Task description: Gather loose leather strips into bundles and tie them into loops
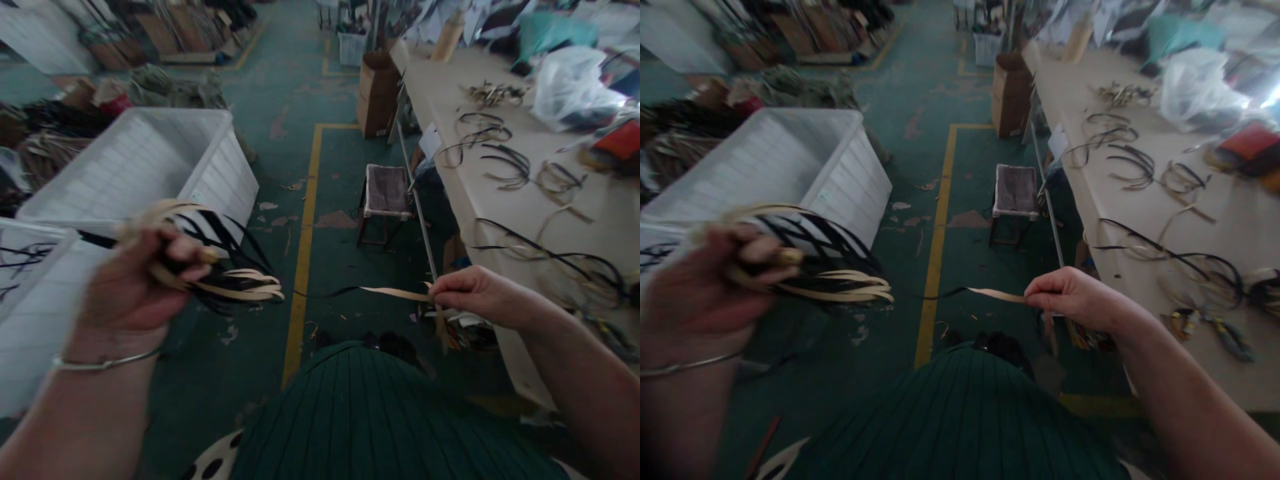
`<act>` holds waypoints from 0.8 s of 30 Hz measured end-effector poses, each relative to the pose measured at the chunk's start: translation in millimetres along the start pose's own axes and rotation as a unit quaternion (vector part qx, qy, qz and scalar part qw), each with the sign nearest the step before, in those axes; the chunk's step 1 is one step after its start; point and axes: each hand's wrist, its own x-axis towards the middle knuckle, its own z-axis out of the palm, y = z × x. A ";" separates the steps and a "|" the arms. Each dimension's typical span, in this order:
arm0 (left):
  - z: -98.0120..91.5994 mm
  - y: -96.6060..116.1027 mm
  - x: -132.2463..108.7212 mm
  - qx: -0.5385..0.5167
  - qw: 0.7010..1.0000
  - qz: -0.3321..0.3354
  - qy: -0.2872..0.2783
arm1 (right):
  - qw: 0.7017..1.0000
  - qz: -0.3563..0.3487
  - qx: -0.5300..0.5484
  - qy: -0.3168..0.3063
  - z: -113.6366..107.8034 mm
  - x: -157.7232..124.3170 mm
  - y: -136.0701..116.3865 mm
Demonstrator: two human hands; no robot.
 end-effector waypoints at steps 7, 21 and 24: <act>90.7 -112.6 -12.9 0.077 0.939 -0.228 -0.245 | 0.991 -0.105 -0.064 -0.047 26.4 -2.9 -61.5; 111.1 -112.8 -15.6 0.078 0.879 -0.318 -0.347 | 0.994 -0.108 -0.017 -0.017 17.6 25.8 -33.8; 116.3 -87.0 -14.7 0.095 0.912 -0.255 -0.306 | 0.990 -0.106 -0.090 -0.008 25.1 38.5 -10.7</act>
